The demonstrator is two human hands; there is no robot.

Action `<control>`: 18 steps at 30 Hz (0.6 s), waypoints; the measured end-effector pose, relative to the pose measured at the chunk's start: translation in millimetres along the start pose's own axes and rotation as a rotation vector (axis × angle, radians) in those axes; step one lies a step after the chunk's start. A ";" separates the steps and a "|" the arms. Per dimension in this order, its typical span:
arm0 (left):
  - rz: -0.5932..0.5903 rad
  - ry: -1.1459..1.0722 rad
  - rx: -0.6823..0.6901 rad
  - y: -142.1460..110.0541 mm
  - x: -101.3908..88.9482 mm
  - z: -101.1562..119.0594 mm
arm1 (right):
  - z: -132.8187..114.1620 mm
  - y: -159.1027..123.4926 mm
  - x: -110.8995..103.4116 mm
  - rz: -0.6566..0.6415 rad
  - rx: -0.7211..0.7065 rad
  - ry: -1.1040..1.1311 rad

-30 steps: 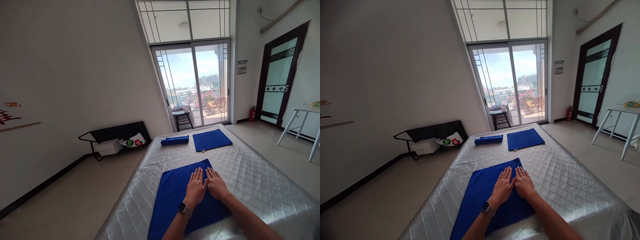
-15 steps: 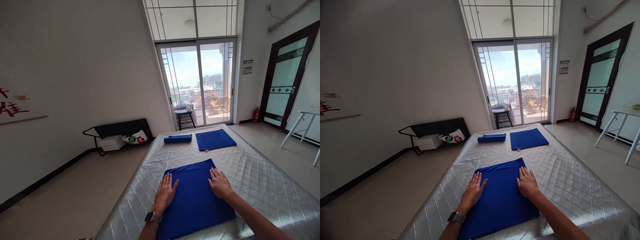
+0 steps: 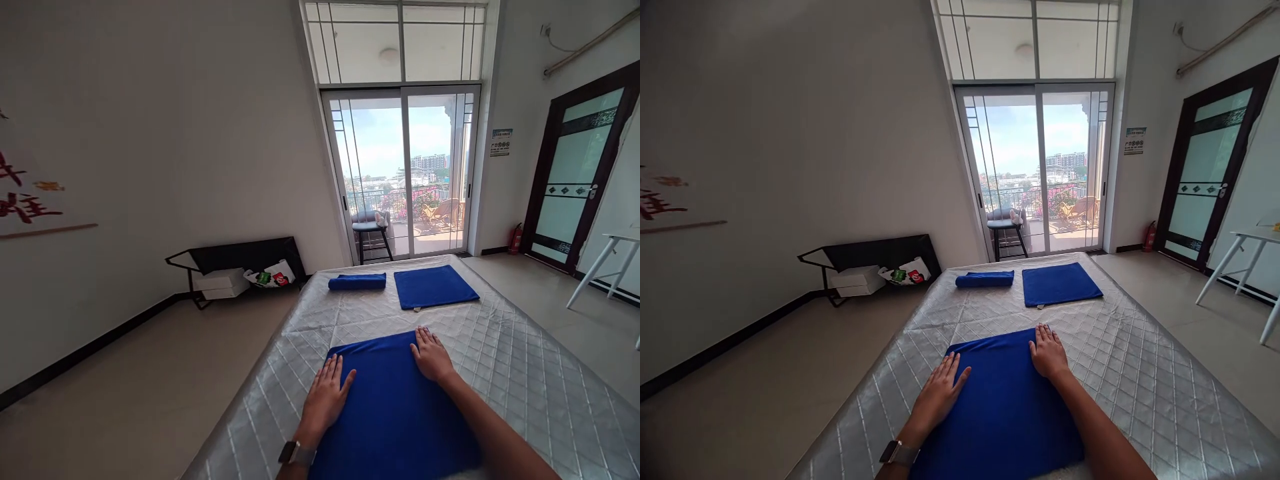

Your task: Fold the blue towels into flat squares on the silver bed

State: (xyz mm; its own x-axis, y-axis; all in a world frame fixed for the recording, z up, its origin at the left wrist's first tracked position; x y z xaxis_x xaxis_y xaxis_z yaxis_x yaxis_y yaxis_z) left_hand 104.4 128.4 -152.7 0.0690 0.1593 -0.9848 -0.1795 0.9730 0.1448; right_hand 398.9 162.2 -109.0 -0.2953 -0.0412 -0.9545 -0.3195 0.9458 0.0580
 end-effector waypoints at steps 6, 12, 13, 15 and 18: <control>0.079 -0.025 0.190 -10.5 -26.0 52.1 | -2.0 1.7 0.6 0.004 -0.008 -0.016; 0.036 -0.103 0.394 -0.2 -24.2 165.4 | 1.8 2.2 4.1 0.016 -0.044 -0.025; 0.018 -0.099 0.371 3.2 -20.3 174.2 | 2.1 2.2 4.5 0.009 -0.046 -0.021; -0.008 -0.082 0.330 9.3 -13.0 176.5 | 2.1 2.1 4.5 0.005 -0.042 -0.013; -0.021 -0.040 0.288 18.1 -6.0 141.7 | 0.3 1.7 3.0 0.015 -0.028 -0.001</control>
State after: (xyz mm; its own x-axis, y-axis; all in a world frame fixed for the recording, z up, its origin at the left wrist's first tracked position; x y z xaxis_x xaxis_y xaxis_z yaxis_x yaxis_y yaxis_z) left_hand 239.8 168.7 -130.6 0.1090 0.1397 -0.9842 0.1081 0.9825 0.1514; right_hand 397.7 163.8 -111.8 -0.2992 -0.0263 -0.9538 -0.3404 0.9368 0.0810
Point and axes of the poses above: each hand's wrist, its own y-axis towards the middle knuckle, its own x-axis out of the palm, z = x × y, the point moved 2 cm from there along y, towards the middle knuckle, and after that the axes turned 13 degrees about -x, right-handed, at the moved point
